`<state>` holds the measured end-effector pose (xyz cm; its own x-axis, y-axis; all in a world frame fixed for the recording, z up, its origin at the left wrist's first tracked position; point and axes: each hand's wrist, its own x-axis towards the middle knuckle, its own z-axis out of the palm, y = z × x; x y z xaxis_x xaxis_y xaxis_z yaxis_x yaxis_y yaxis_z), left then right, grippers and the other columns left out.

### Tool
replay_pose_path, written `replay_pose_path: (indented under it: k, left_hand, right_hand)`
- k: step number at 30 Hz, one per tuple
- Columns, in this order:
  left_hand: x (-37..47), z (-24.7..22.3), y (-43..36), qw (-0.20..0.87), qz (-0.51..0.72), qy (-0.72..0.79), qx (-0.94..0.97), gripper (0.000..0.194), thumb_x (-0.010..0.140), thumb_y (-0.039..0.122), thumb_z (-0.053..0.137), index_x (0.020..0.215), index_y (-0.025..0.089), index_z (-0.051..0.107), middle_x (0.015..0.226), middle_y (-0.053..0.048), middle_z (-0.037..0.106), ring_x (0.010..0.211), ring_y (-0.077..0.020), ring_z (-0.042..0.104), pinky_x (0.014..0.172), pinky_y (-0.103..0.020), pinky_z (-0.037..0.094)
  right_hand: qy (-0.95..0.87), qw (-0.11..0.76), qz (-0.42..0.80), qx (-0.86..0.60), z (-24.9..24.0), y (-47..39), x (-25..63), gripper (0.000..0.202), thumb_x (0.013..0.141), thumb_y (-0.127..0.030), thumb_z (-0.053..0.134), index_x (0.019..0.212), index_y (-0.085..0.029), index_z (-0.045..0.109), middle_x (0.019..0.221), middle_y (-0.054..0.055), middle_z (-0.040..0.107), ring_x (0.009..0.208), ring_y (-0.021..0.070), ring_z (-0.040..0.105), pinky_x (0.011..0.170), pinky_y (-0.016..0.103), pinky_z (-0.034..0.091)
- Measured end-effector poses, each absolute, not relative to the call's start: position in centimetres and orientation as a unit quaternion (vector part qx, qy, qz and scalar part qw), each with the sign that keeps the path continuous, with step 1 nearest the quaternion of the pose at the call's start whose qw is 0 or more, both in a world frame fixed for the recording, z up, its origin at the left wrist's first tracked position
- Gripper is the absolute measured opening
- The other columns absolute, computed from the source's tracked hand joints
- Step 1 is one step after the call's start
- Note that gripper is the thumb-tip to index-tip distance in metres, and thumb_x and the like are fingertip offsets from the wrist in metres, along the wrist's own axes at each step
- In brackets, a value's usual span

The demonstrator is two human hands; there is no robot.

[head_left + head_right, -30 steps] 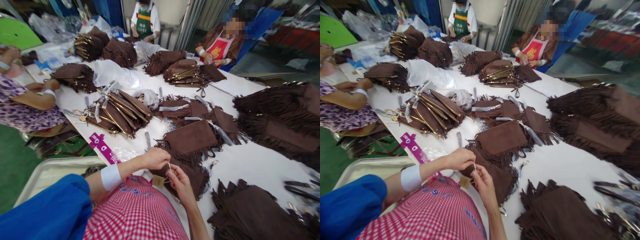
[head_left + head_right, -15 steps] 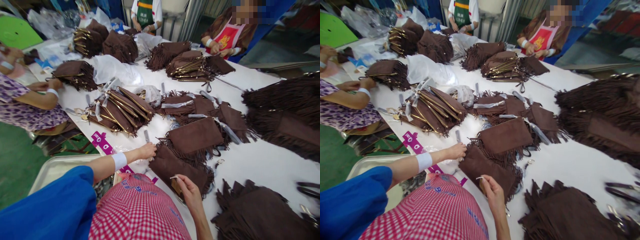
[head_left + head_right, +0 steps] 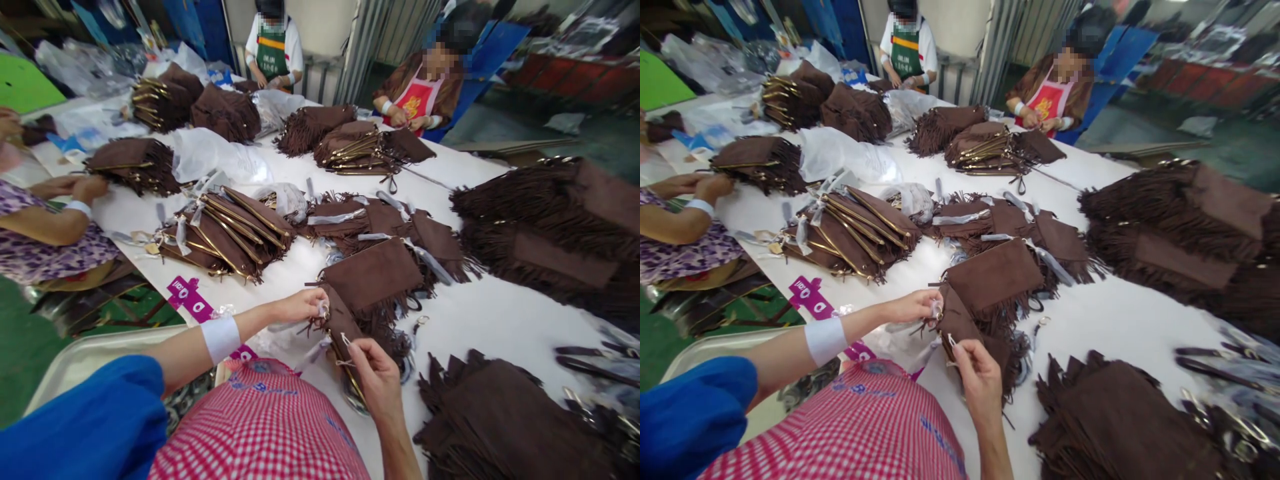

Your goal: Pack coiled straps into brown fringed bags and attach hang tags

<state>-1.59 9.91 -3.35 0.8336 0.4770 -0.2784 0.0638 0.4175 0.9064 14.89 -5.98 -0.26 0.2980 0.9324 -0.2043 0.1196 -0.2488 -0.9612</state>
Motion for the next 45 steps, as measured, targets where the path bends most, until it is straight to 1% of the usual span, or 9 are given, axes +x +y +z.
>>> replay_pose_path:
  k: [4, 8, 10, 14, 19, 23, 29, 39, 45]
  left_hand:
    - [-1.0, -2.3, 8.3, 0.832, 0.144, 0.29, 0.45, 0.037, 0.061, 0.016, 0.062, 0.096, 0.015, 0.051, 0.071, 0.002, 0.062, 0.055, -0.0086, 0.053, 0.054, -0.021, 0.041]
    - [-1.2, -0.9, 7.2, 0.822, 0.124, 0.293, 0.473, 0.032, 0.063, 0.016, 0.061, 0.094, 0.013, 0.058, 0.069, 0.002, 0.059, 0.056, -0.0068, 0.048, 0.054, -0.019, 0.037]
    - [-1.3, -0.6, 6.9, 0.799, 0.129, 0.283, 0.515, 0.031, 0.062, 0.014, 0.061, 0.093, 0.013, 0.06, 0.074, 0.002, 0.059, 0.061, -0.0075, 0.049, 0.056, -0.018, 0.037]
    - [-1.3, -0.4, 6.6, 0.685, 0.149, 0.274, 0.658, 0.031, 0.063, 0.011, 0.059, 0.093, 0.014, 0.059, 0.081, 0.002, 0.058, 0.071, -0.01, 0.049, 0.062, -0.018, 0.038]
    - [-1.2, 0.3, 7.0, 0.535, 0.118, 0.243, 0.8, 0.034, 0.066, 0.006, 0.052, 0.097, 0.017, 0.06, 0.08, 0.002, 0.061, 0.069, -0.0109, 0.052, 0.064, -0.019, 0.038]
    - [-1.2, 0.8, 7.7, 0.496, 0.091, 0.203, 0.839, 0.035, 0.066, 0.006, 0.054, 0.098, 0.019, 0.06, 0.082, 0.002, 0.063, 0.07, -0.0117, 0.054, 0.065, -0.019, 0.038]
    - [-1.0, 0.9, 8.4, 0.507, 0.076, 0.183, 0.839, 0.034, 0.067, 0.006, 0.055, 0.098, 0.019, 0.06, 0.077, 0.004, 0.061, 0.067, -0.0109, 0.052, 0.062, -0.018, 0.037]
    - [-0.5, 1.3, 9.0, 0.516, 0.056, 0.16, 0.84, 0.034, 0.065, 0.004, 0.056, 0.096, 0.018, 0.057, 0.075, 0.005, 0.058, 0.066, -0.01, 0.05, 0.06, -0.017, 0.036]
    - [-0.1, 1.2, 9.4, 0.557, 0.05, 0.154, 0.815, 0.032, 0.064, 0.002, 0.056, 0.092, 0.017, 0.057, 0.072, 0.006, 0.054, 0.065, -0.009, 0.048, 0.057, -0.016, 0.035]
  right_hand:
    - [-0.422, 0.458, 0.367, -0.692, 0.4, -5.9, 14.9, 0.032, 0.085, -0.048, 0.06, 0.078, -0.018, 0.066, 0.071, 0.001, 0.062, 0.065, 0.0153, 0.054, 0.061, 0.025, 0.042]
    - [-0.521, 0.401, 0.292, -0.695, 1.3, -6.1, 15.0, 0.025, 0.093, -0.039, 0.053, 0.085, -0.02, 0.069, 0.077, 0.003, 0.065, 0.071, 0.0163, 0.059, 0.066, 0.026, 0.043]
    - [-0.585, 0.365, 0.241, -0.683, 1.7, -6.1, 15.2, 0.025, 0.096, -0.035, 0.049, 0.088, -0.021, 0.069, 0.077, 0.003, 0.064, 0.071, 0.0161, 0.059, 0.067, 0.027, 0.041]
    - [-0.677, 0.281, 0.125, -0.668, 2.3, -5.6, 15.9, 0.024, 0.098, -0.032, 0.047, 0.09, -0.022, 0.067, 0.074, 0.003, 0.06, 0.069, 0.0156, 0.055, 0.065, 0.028, 0.036]
    - [-0.742, 0.176, 0.027, -0.647, 3.5, -4.4, 16.4, 0.029, 0.1, -0.031, 0.043, 0.085, -0.022, 0.065, 0.071, 0.002, 0.054, 0.068, 0.0163, 0.051, 0.063, 0.03, 0.03]
    - [-0.765, 0.148, 0.014, -0.626, 4.4, -3.6, 16.4, 0.035, 0.102, -0.029, 0.037, 0.08, -0.021, 0.063, 0.069, 0.002, 0.051, 0.066, 0.0158, 0.047, 0.062, 0.03, 0.028]
    - [-0.78, 0.106, -0.018, -0.616, 4.8, -3.1, 16.2, 0.036, 0.1, -0.025, 0.038, 0.071, -0.022, 0.059, 0.067, 0.002, 0.05, 0.063, 0.0168, 0.043, 0.061, 0.032, 0.024]
    - [-0.793, 0.088, -0.025, -0.603, 5.1, -2.3, 15.7, 0.029, 0.097, -0.019, 0.044, 0.073, -0.023, 0.06, 0.068, 0.002, 0.05, 0.066, 0.0191, 0.042, 0.062, 0.033, 0.024]
    - [-0.786, 0.079, -0.008, -0.613, 4.8, -2.3, 15.9, 0.028, 0.097, -0.022, 0.046, 0.073, -0.022, 0.06, 0.069, 0.002, 0.051, 0.066, 0.0183, 0.045, 0.063, 0.033, 0.024]
